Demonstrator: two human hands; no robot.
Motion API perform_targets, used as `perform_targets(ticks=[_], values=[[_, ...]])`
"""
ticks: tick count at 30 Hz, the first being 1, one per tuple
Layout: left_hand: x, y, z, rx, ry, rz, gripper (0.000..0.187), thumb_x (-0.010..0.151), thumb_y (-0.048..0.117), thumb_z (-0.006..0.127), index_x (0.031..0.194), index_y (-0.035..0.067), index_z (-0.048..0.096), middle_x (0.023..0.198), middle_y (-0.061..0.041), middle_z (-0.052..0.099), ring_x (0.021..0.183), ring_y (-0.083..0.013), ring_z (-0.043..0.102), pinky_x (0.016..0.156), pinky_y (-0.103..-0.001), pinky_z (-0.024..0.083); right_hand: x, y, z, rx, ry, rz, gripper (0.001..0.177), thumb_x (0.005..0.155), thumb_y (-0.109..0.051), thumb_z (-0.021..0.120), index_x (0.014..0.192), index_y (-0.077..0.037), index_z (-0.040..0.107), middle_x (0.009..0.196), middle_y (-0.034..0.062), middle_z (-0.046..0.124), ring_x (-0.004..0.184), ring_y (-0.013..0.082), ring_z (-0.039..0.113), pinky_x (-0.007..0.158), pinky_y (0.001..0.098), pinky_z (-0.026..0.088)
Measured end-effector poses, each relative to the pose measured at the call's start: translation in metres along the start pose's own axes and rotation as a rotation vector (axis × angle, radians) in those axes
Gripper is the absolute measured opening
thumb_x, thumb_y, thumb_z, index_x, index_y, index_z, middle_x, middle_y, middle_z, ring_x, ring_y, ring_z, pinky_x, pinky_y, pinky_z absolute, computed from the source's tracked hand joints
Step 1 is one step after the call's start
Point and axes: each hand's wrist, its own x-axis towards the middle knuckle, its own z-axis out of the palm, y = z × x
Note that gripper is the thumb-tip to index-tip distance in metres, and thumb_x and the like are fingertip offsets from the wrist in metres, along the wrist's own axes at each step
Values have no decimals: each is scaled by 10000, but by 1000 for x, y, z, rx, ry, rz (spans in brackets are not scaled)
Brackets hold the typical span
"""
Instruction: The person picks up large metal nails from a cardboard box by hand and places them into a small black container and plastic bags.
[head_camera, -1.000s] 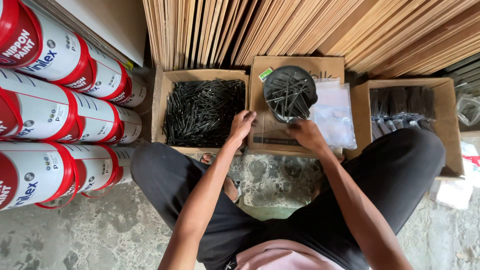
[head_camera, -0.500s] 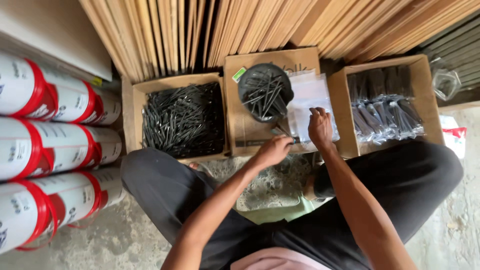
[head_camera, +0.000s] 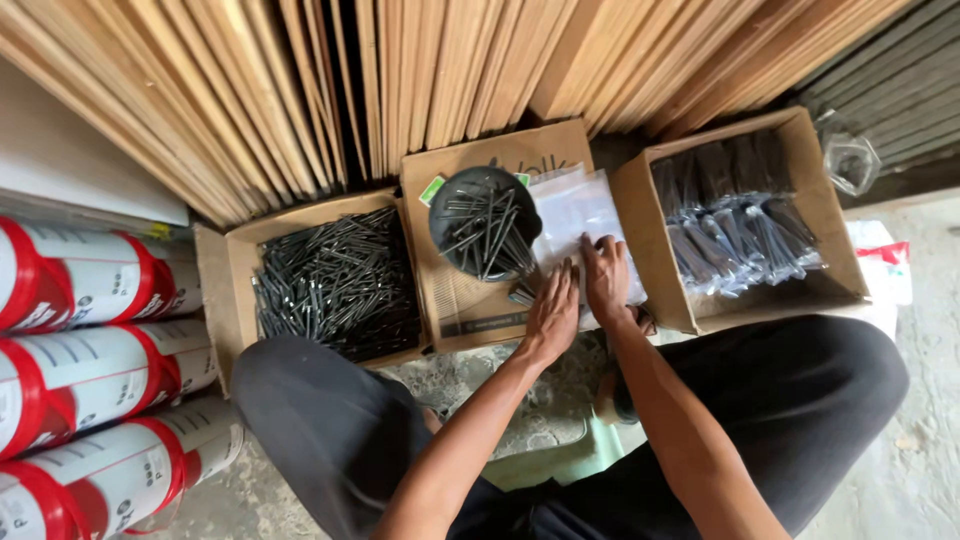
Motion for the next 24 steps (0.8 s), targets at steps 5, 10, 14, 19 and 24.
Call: perform_targets(ticks=[5,10,14,19,24], values=[[-2,5,12,9,-177,-65,526,800,162,572,1279,-14,442,1411,-248,295,1308,-373,308,1010,-489,328,4,3,6,134,141,24,43,787,-110,650,822,-86,655,930,104,460,826,282,473,761,319,436],[-2,7,19,98,-223,-92,553,807,122,501,1338,12,390,1428,-257,270,1327,-367,284,1010,-459,325,16,1,2,233,81,158,77,826,-146,609,803,-74,617,938,89,445,826,277,468,758,346,422],[-6,3,36,161,-216,-106,600,794,129,497,1370,43,352,1417,-240,304,1320,-350,317,1014,-421,331,17,6,1,224,-83,218,162,891,-178,547,786,-58,575,1019,98,410,876,289,419,823,345,369],[-3,-2,49,81,-179,-108,583,818,235,548,1343,41,387,1395,-268,317,1314,-372,313,987,-435,338,31,16,-4,333,-54,249,204,896,-204,550,739,-74,538,1042,98,399,896,327,423,869,360,356],[-4,2,43,124,-161,-108,589,809,285,589,1319,45,421,1361,-278,361,1282,-375,355,954,-438,353,36,22,1,309,14,233,232,900,-266,566,737,-105,528,1023,66,379,891,291,430,866,352,345]])
